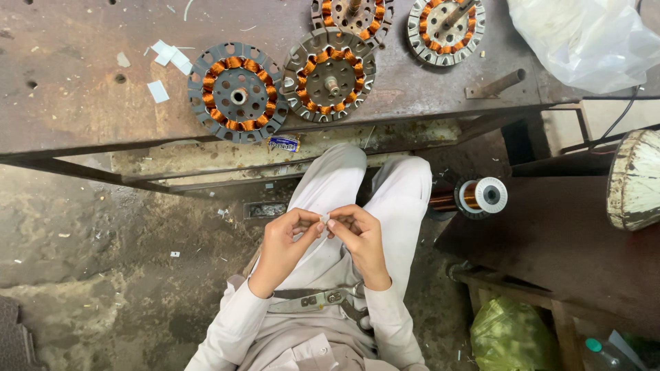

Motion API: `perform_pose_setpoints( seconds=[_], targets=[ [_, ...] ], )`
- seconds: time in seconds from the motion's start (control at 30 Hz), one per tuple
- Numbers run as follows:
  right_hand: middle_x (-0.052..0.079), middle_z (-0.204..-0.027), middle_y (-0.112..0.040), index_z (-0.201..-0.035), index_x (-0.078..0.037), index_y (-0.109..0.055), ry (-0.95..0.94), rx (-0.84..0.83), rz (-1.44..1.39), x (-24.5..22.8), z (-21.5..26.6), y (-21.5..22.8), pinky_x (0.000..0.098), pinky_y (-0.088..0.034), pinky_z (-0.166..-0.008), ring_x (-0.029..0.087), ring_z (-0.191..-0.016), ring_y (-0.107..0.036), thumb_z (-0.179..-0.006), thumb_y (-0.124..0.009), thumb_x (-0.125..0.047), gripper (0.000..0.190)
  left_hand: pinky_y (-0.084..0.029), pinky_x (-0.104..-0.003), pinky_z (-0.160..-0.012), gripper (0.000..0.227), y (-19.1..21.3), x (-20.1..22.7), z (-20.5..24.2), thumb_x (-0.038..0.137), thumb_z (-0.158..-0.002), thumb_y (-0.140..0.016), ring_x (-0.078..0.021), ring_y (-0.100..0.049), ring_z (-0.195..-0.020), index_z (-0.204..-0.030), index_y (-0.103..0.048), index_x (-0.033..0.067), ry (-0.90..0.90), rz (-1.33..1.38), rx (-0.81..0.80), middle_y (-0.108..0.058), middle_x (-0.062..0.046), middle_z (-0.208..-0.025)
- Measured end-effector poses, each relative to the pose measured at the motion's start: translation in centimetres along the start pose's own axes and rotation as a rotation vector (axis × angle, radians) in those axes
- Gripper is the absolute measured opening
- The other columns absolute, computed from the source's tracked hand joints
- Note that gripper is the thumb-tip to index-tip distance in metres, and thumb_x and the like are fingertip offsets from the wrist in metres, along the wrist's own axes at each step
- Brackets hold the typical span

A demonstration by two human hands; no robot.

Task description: The person cuts small white insulating strips with scissors and places them into slots on circular motor stator components. The person repeats this process for several stators on a metal workbench.

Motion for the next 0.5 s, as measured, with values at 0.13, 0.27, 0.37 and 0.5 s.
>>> perform_pose_setpoints(
  seconds=[0.13, 0.27, 0.37, 0.5],
  targets=[
    [0.003, -0.083, -0.069, -0.101, 0.003, -0.069, -0.007, 0.043, 0.045, 0.8, -0.1, 0.5, 0.0230, -0.048, -0.061, 0.008, -0.069, -0.061, -0.091, -0.069, 0.004, 0.010, -0.062, -0.027, -0.077, 0.013, -0.3, -1.9, 0.0, 0.003, -0.092, -0.073, -0.0110, -0.072, -0.083, -0.102, -0.071, -0.0054, 0.085, 0.077, -0.004, -0.076, -0.008, -0.095],
    [-0.001, -0.078, -0.065, -0.101, 0.001, -0.069, 0.023, 0.014, 0.201, 0.0, -0.1, 0.0, 0.0193, -0.040, -0.057, 0.003, -0.066, -0.055, -0.094, -0.067, 0.002, 0.007, -0.060, -0.027, -0.071, 0.008, -0.9, -3.7, -0.1, -0.002, -0.093, -0.070, -0.0114, -0.071, -0.079, -0.098, -0.066, -0.0062, 0.145, 0.229, -0.064, -0.073, -0.010, -0.090],
    [-0.003, -0.078, -0.067, -0.104, -0.002, -0.069, 0.026, -0.023, 0.249, -0.7, -0.3, -0.7, 0.0178, -0.040, -0.055, 0.001, -0.066, -0.056, -0.095, -0.067, -0.002, 0.009, -0.056, -0.026, -0.064, 0.004, -0.7, -4.7, -0.6, -0.004, -0.094, -0.064, -0.0117, -0.068, -0.073, -0.096, -0.061, -0.0043, 0.193, 0.357, -0.128, -0.071, -0.010, -0.085],
    [-0.003, -0.074, -0.067, -0.102, -0.002, -0.069, 0.079, -0.028, 0.320, -1.8, -1.1, -1.3, 0.0182, -0.039, -0.052, 0.001, -0.062, -0.056, -0.096, -0.068, -0.003, 0.006, -0.051, -0.024, -0.055, 0.006, -0.4, -5.2, -1.2, -0.001, -0.095, -0.061, -0.0098, -0.063, -0.065, -0.094, -0.056, 0.0008, 0.265, 0.399, -0.168, -0.068, -0.007, -0.079]
  ],
)
Point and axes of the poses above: each hand's wrist, its own z-axis away from the middle knuckle, its own y-axis out of the back of the hand, x = y × z, the point moved 8 cm from there along -z, towards the middle knuckle
